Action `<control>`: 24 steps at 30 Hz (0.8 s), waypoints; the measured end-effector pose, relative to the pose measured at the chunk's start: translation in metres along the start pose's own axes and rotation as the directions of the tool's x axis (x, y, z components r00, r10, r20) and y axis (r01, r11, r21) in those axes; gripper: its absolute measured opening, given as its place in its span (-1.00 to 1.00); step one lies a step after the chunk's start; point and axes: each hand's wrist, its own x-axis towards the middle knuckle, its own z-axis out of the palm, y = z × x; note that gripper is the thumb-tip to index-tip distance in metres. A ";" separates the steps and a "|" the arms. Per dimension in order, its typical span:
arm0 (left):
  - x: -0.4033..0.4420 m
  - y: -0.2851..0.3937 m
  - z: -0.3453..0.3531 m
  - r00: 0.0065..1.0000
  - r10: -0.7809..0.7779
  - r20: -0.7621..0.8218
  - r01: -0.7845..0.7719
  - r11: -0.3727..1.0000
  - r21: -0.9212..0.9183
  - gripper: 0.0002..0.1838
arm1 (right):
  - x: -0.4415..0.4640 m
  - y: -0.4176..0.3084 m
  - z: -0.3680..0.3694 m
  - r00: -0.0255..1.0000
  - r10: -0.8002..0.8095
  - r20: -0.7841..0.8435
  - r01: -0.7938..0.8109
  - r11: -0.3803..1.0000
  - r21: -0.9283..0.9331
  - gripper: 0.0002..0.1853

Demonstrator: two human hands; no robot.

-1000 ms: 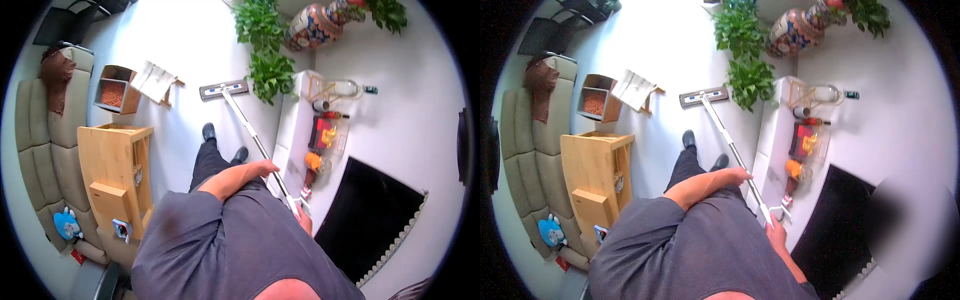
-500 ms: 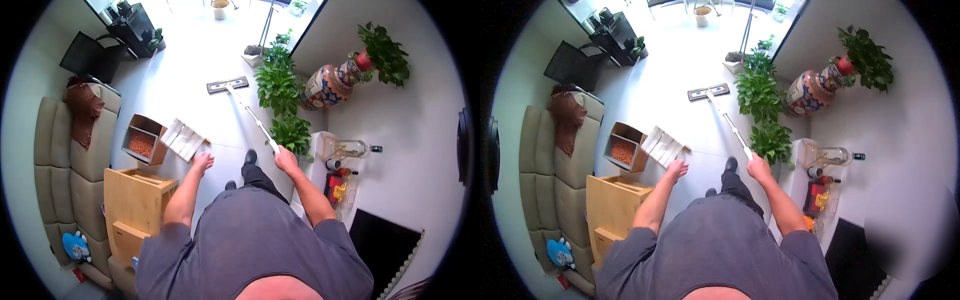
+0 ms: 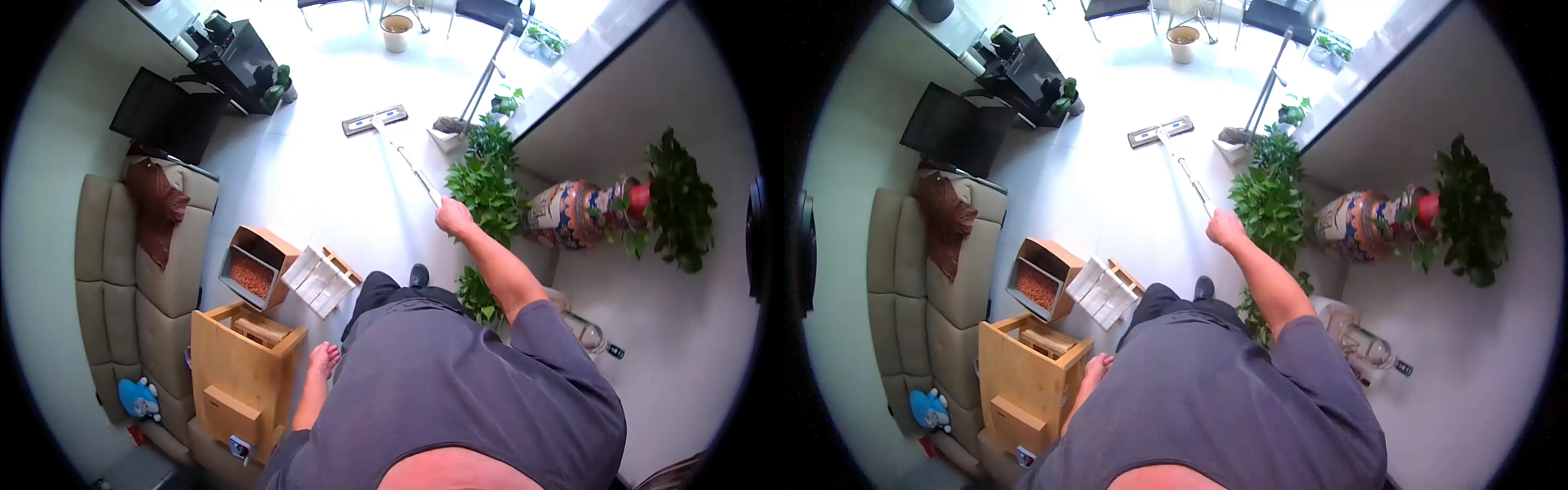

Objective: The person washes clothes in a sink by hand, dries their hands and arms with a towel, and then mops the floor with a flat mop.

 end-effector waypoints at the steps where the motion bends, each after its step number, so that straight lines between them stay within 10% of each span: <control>1: -0.001 0.017 0.014 0.998 0.038 0.040 -0.034 0.995 -0.097 -0.66 | 0.024 -0.014 -0.012 1.000 -0.010 0.002 0.010 1.000 -0.008 -0.70; 13: 0.078 0.274 0.062 0.982 0.136 0.129 -0.137 0.991 0.003 -0.67 | 0.301 -0.108 -0.042 0.996 -0.086 -0.018 0.085 0.994 -0.068 -0.70; 24: 0.116 0.539 0.114 0.950 0.292 0.112 -0.285 0.956 -0.076 -0.69 | 0.109 -0.074 -0.109 0.969 0.225 0.101 -0.215 0.972 -0.098 -0.49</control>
